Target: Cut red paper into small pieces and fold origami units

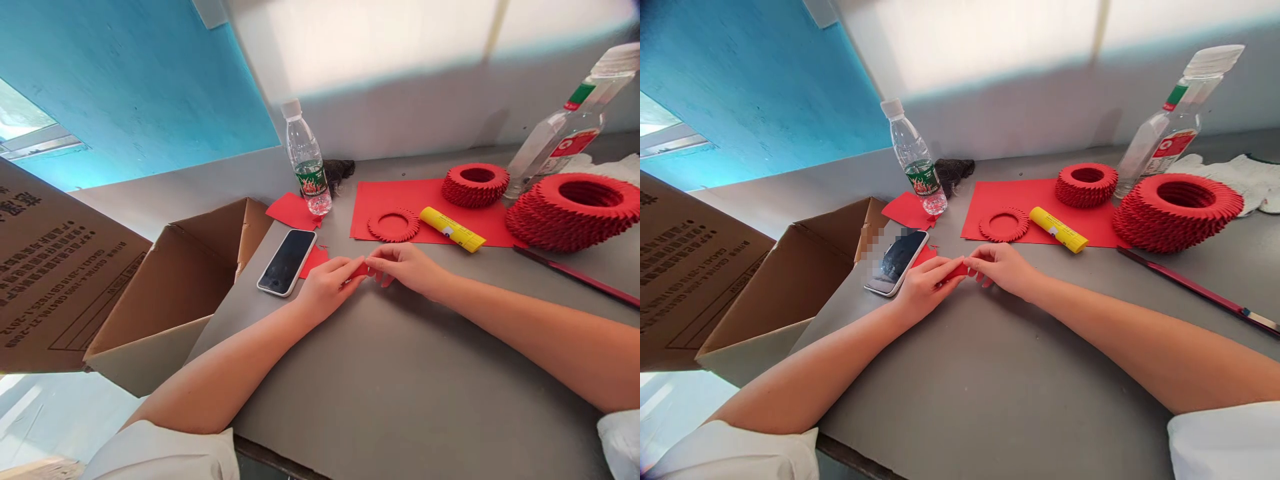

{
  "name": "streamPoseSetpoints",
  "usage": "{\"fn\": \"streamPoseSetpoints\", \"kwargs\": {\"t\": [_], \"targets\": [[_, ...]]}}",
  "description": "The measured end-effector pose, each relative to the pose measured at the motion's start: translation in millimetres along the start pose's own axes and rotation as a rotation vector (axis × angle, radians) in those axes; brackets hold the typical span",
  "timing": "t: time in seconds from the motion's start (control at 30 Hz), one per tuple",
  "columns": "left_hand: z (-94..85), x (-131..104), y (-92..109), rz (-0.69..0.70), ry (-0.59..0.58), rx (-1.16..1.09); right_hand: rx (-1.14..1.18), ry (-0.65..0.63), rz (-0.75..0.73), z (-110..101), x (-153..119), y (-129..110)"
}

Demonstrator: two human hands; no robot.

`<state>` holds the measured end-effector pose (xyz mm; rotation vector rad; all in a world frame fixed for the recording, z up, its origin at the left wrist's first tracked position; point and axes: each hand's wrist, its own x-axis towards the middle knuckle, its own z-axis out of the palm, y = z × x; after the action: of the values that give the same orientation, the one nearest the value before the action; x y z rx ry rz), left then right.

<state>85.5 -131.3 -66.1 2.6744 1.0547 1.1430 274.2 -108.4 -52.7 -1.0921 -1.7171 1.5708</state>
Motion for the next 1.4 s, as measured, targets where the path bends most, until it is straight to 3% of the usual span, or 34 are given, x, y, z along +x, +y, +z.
{"fn": "streamPoseSetpoints", "kwargs": {"t": [0.33,0.63,0.83,1.13,1.4], "targets": [[1.9,-1.8,0.2,0.008,-0.036,0.011,0.023,0.106,-0.024,6.3,-1.4,0.7],[1.3,-1.3,0.1,-0.053,-0.065,-0.008,0.109,0.102,-0.031,9.4,0.8,5.3],[1.1,1.9,1.4,-0.121,-0.051,-0.056,0.209,0.034,0.018,12.7,2.9,3.2],[-0.7,1.3,-1.2,-0.264,-0.136,-0.155,0.072,0.11,-0.036,8.1,4.1,9.1],[3.9,-2.7,-4.9,-0.378,-0.154,-0.326,0.069,0.127,0.012,13.6,3.1,9.1]]}}
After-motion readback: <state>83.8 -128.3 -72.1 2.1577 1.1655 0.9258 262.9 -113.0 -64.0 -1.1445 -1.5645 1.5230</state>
